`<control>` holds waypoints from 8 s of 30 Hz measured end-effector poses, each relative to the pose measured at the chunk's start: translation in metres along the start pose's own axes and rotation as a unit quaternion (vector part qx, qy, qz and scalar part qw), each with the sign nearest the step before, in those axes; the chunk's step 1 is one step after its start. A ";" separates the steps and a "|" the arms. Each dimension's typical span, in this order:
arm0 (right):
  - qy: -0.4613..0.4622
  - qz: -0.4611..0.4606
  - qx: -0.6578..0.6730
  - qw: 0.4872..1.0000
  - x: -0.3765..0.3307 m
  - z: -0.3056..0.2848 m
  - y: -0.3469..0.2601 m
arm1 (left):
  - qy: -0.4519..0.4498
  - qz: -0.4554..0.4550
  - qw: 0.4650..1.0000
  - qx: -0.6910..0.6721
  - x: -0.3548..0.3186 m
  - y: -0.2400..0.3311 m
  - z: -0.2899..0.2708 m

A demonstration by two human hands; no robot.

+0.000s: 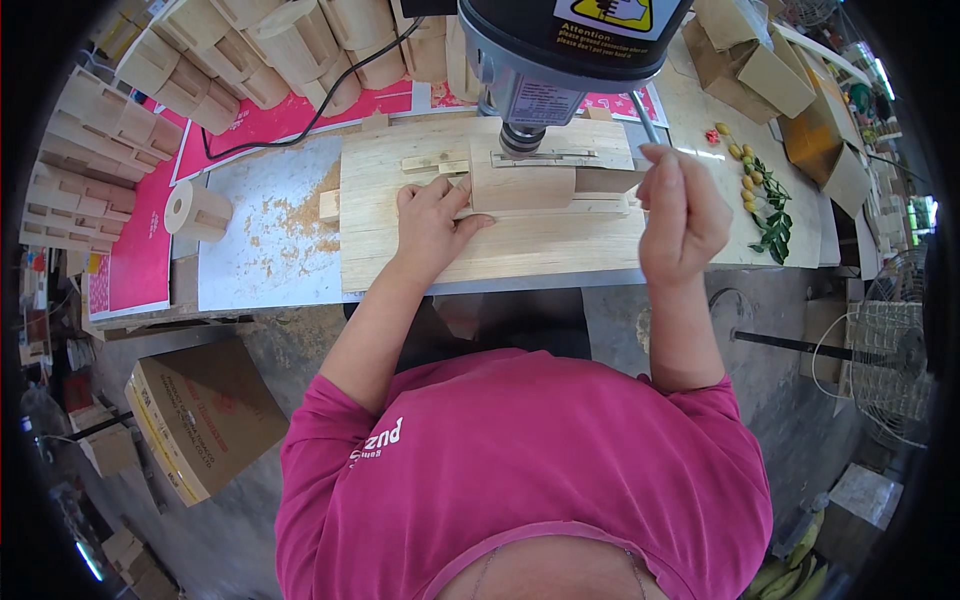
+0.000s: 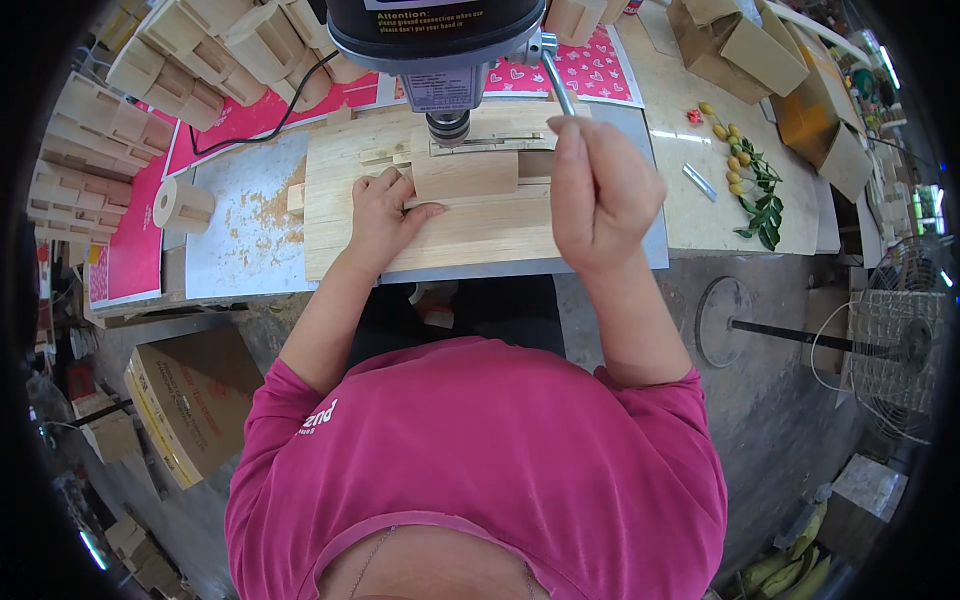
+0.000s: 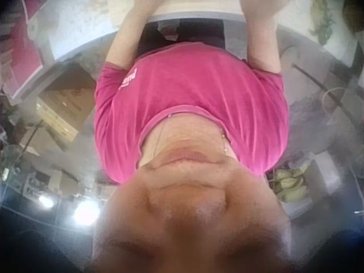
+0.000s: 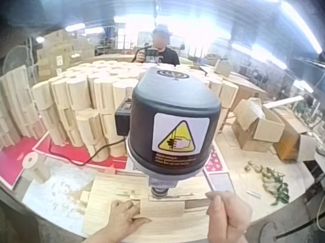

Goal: Drilling holes into cylindrical wood blocks using a drill press workstation.

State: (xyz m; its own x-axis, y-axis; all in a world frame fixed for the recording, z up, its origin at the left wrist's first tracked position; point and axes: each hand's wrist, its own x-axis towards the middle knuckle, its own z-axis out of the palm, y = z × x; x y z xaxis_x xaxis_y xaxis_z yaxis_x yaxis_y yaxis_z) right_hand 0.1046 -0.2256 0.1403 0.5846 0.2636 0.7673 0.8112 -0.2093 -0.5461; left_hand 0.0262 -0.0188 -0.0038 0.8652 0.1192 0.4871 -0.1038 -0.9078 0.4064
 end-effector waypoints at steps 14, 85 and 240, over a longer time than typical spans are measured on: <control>0.024 -0.129 -0.002 0.991 -0.015 0.013 0.039 | 0.001 0.006 1.000 0.000 -0.001 -0.003 0.005; -0.580 0.044 -0.003 0.813 -0.070 -0.036 -0.010 | -0.102 -0.468 0.577 -0.662 -0.217 -0.001 -0.149; -0.016 -0.130 -0.240 0.962 0.103 -0.017 -0.012 | -0.018 -0.036 0.999 -0.034 -0.014 -0.029 -0.023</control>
State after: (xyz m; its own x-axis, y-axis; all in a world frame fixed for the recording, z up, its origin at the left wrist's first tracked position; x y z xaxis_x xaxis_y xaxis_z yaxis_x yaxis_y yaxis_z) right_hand 0.1553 -0.2120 0.2317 0.3695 0.3927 0.8422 0.8330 -0.5416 -0.1129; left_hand 0.0059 0.0153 -0.0046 0.8890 0.1675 0.4263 -0.0727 -0.8673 0.4924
